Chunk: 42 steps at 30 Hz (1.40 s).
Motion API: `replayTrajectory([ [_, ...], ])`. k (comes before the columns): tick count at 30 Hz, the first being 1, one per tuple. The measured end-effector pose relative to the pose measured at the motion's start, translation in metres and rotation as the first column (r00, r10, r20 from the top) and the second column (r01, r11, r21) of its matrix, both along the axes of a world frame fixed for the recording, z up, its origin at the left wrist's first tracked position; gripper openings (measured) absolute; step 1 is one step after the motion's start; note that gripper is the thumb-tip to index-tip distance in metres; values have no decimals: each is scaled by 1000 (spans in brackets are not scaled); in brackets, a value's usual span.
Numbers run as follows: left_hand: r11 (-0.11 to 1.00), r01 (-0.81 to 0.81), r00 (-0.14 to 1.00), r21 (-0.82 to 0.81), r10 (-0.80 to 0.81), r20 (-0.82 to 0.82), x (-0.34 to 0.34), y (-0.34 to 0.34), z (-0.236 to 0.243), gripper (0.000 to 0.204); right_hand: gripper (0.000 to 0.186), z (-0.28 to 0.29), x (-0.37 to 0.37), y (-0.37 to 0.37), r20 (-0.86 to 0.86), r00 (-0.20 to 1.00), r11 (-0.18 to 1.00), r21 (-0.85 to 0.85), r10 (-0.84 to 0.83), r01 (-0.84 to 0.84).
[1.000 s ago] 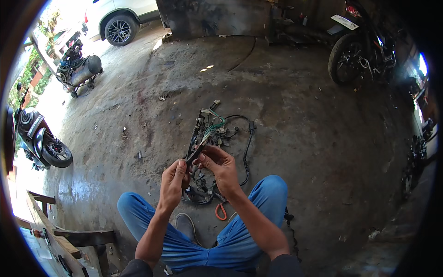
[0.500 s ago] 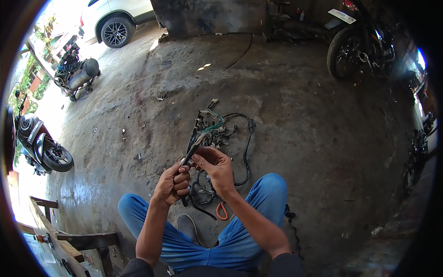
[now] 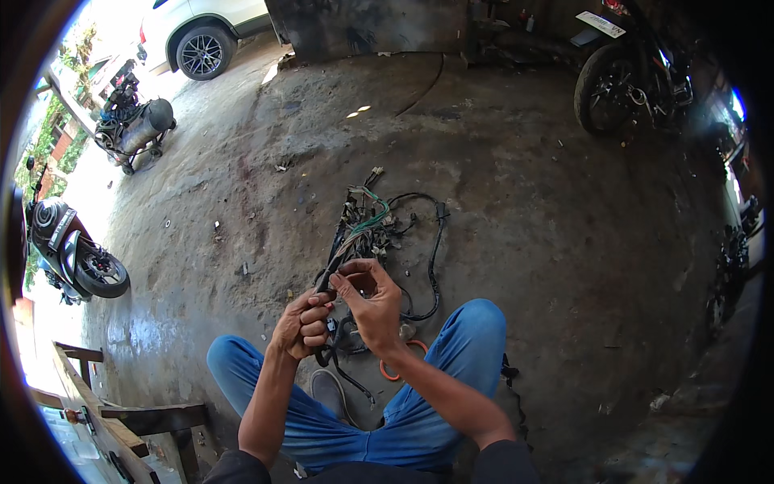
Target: The person is sitting on the floor, untangling and inspecting a motorcycle wiring harness.
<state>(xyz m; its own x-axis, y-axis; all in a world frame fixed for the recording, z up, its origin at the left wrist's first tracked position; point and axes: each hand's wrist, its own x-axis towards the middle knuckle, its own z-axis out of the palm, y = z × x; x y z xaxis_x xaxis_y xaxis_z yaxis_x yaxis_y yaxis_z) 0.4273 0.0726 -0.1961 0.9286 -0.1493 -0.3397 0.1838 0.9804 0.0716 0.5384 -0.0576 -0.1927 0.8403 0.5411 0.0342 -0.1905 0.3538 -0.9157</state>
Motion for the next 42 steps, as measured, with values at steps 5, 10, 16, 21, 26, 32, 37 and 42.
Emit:
replayTrajectory([
  [5, 992, 0, 1000, 129, 3, -20, 1, -6, 7, 35, 16, 1, -2, 0, 349, 932, 990, -61, -100, 129],
  [10, 732, -68, 951, 678, 254, -179, 3, -36, 31, 41, 16, 9, -11, -3, 283, 946, 982, -52, -157, 179],
  [16, 124, -192, 898, 974, 423, 123, -3, -51, 5, 39, 15, 10, -20, -3, 86, 984, 988, 17, -154, 153],
  [21, -343, -72, 893, 936, 396, 214, -9, -49, 7, 39, 13, 11, -18, -18, -299, 950, 993, 100, 95, -68],
  [26, -656, -150, 931, 740, 159, 329, -13, -45, 29, 17, 13, 16, -20, -34, -374, 902, 963, 236, 217, -133],
  [32, -713, -300, 919, 634, -39, 391, -7, -38, 32, 6, 18, 19, -23, -40, -329, 923, 941, 328, 201, -88],
  [37, -746, -400, 888, 533, -171, 426, 1, -30, 35, 8, 17, 14, -27, -48, -409, 900, 961, 276, 149, -34],
  [42, -777, -413, 886, 475, -222, 407, 0, -18, 27, 10, 14, 15, -21, -54, -432, 888, 980, 182, 158, -85],
])
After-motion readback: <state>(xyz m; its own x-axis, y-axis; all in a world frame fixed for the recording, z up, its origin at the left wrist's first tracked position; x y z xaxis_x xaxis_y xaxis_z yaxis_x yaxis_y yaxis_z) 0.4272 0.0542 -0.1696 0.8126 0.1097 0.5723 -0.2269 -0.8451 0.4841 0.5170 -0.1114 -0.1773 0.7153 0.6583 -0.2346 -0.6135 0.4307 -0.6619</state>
